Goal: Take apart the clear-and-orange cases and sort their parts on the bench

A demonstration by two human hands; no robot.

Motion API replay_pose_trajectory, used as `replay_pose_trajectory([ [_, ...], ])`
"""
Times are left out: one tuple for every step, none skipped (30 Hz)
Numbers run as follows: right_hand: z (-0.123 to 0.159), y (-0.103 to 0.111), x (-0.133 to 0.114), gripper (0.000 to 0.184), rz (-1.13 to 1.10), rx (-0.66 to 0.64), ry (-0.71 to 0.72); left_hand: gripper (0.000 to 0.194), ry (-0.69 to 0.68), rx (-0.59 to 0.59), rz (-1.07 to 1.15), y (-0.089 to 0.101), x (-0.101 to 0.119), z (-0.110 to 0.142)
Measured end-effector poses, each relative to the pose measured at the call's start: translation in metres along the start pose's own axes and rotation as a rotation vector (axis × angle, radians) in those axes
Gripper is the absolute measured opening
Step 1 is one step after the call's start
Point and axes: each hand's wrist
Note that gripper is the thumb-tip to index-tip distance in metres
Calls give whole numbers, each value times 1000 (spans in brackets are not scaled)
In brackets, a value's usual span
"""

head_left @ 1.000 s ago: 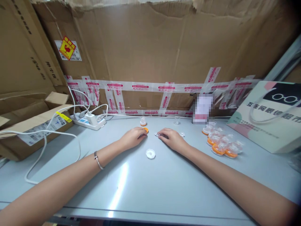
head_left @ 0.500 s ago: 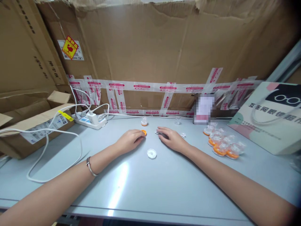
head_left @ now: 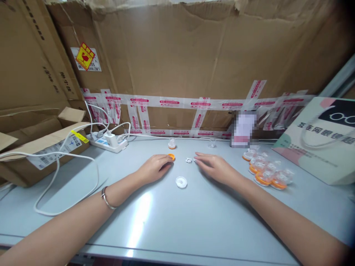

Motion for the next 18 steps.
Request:
replay_pose_trajectory([
  [1, 7, 4, 37, 37, -8, -44, 24, 1, -1, 2, 0, 0, 0],
  [3, 14, 9, 38, 87, -41, -90, 24, 3, -2, 2, 0, 0, 0],
  [5, 20, 15, 39, 144, -104, -131, 24, 5, -1, 0, 0, 0, 1],
  [8, 24, 22, 41, 201, -185, -161, 24, 8, 0, -5, 0, -1, 1],
  [11, 27, 27, 42, 253, -267, -180, 24, 11, 1, -12, -1, -1, 1],
  [14, 29, 32, 44, 296, -337, -192, 24, 13, 1, -20, -1, -2, 1],
  [16, 30, 36, 45, 328, -383, -201, 24, 17, 2, -29, -1, -2, 1],
  [17, 31, 38, 46, 354, -409, -211, 24, 21, 3, -38, -1, -3, 1],
  [18, 30, 39, 46, 375, -421, -224, 23, 26, 5, -45, -1, -3, 1],
  [18, 30, 39, 46, 392, -424, -239, 23, 32, 8, -53, -1, -4, 1],
  [17, 30, 39, 46, 405, -423, -254, 23, 36, 10, -60, 0, -4, 1],
  [16, 31, 38, 45, 416, -421, -267, 23, 42, 14, -69, 0, -4, 1],
  [15, 32, 38, 44, 422, -419, -276, 22, 47, 17, -79, 0, -4, 1],
  [14, 32, 37, 43, 426, -414, -283, 22, 54, 19, -92, 1, -4, 1],
  [14, 33, 37, 43, 427, -410, -286, 22, 67, 22, -108, 2, -4, 1],
  [13, 34, 37, 42, 426, -404, -288, 22, 86, 25, -127, 3, -3, 2],
  [13, 34, 37, 42, 422, -398, -287, 21, 111, 27, -148, 3, -2, 2],
  [13, 34, 36, 42, 417, -391, -283, 21, 139, 29, -170, 4, -2, 2],
])
Point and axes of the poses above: each hand's wrist, its own z-axis away from the middle knuckle, its own y-axis out of the back of the hand, x = y × z, and after that the axes turned 2 degrees about z, right-handed
